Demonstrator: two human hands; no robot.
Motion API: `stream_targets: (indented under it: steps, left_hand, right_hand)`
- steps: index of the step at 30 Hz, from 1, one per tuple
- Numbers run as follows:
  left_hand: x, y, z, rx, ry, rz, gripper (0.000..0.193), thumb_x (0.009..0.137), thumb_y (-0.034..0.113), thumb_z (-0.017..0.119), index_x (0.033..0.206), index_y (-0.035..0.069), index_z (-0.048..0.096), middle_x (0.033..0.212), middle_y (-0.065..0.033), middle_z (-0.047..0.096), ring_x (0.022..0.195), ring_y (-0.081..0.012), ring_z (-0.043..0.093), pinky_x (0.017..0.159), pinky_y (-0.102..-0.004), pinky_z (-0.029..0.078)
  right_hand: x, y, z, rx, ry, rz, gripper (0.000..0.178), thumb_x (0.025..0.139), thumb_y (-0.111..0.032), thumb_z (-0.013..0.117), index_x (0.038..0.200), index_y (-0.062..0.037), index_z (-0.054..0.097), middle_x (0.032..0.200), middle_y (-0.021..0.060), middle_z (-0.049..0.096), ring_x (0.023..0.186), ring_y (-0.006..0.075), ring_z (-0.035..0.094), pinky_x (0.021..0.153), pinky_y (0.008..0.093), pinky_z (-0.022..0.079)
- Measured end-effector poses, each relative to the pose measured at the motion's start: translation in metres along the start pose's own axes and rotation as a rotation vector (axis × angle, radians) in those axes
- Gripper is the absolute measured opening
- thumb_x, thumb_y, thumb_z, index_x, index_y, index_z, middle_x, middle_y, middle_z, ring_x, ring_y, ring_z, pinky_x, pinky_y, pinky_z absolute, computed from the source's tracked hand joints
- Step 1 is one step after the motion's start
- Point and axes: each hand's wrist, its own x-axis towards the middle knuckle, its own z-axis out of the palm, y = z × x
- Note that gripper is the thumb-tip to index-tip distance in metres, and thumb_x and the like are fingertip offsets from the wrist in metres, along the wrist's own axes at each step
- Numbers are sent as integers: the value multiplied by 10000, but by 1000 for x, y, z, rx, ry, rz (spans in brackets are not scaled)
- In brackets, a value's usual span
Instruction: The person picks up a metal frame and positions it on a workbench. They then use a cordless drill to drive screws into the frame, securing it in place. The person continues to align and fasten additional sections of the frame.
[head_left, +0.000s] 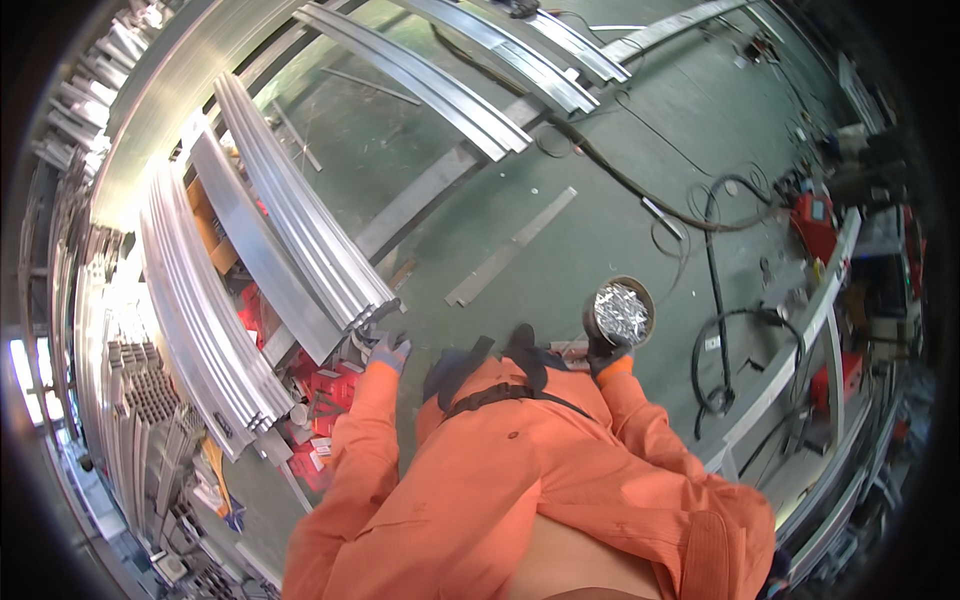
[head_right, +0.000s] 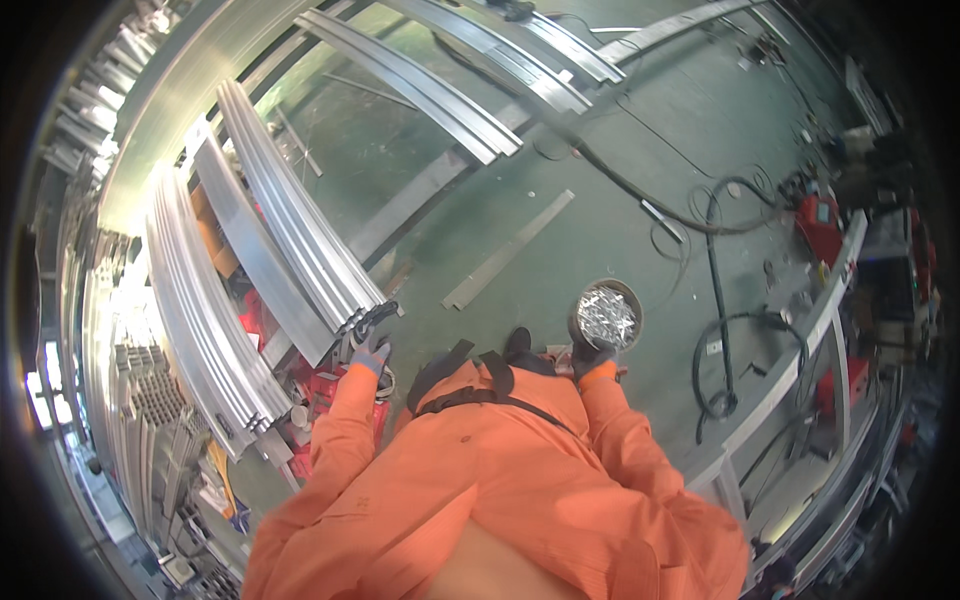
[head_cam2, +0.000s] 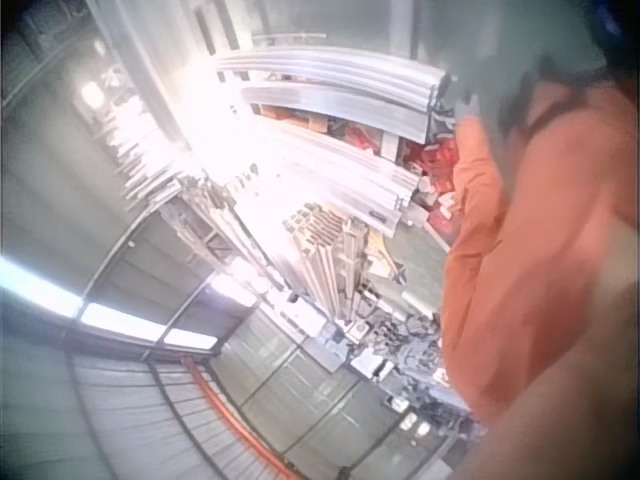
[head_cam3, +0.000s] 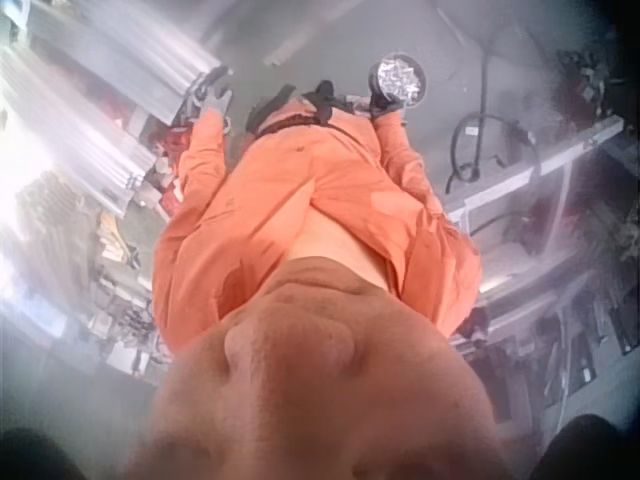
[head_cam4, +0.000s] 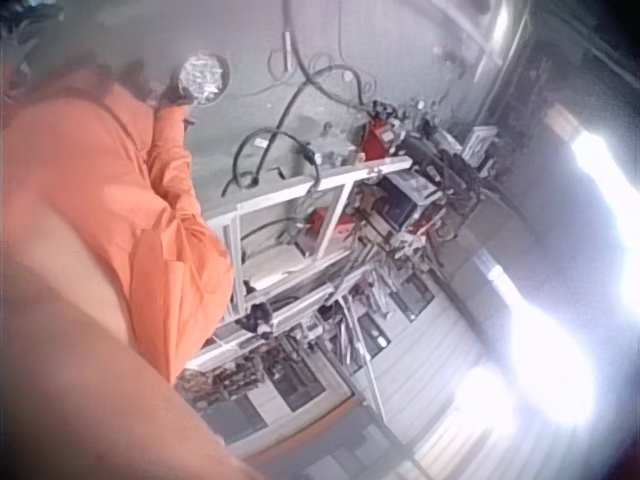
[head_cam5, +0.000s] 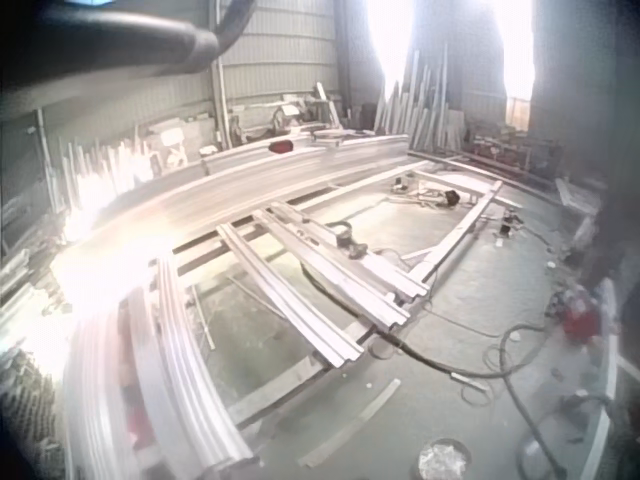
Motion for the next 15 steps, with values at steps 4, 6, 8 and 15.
stream_targets:
  steps: [4, 6, 8, 15]
  left_hand:
    - [54, 50, 4, 14, -120, -40, 437, 890, 295, 669, 1262, 66, 650, 1159, -188, 704, 1094, -319, 670, 937, -379, 517]
    - [81, 32, 1, 232, -109, -86, 486, 873, 364, 672, 1256, 65, 657, 1183, -202, 695, 1104, -363, 656, 949, -398, 515]
    - [101, -1, 4, 364, -141, -242, 515, 861, 413, 663, 1248, 74, 667, 1235, -199, 677, 1155, -385, 630, 986, -424, 503]
    - [199, -15, 57, 382, -491, -347, 677, 848, 472, 658, 1369, 47, 579, 1384, -211, 594, 1298, -373, 549, 1074, -432, 447]
  right_hand:
    - [23, -32, 29, 99, 58, -67, 377, 843, -105, 542, 1182, 0, 671, 1173, 183, 713, 1023, 361, 699, 935, 467, 580]
    - [36, -38, 42, 128, 87, -96, 347, 844, -106, 543, 1139, 1, 692, 1142, 188, 723, 998, 364, 705, 930, 476, 582]
    - [41, -43, 56, 135, 114, -130, 332, 847, -109, 545, 1120, -5, 705, 1127, 187, 728, 997, 361, 706, 930, 483, 581]
    - [85, -81, 82, 75, 30, -272, 409, 916, -117, 456, 1269, -19, 639, 1283, 149, 672, 1172, 341, 639, 1018, 452, 526]
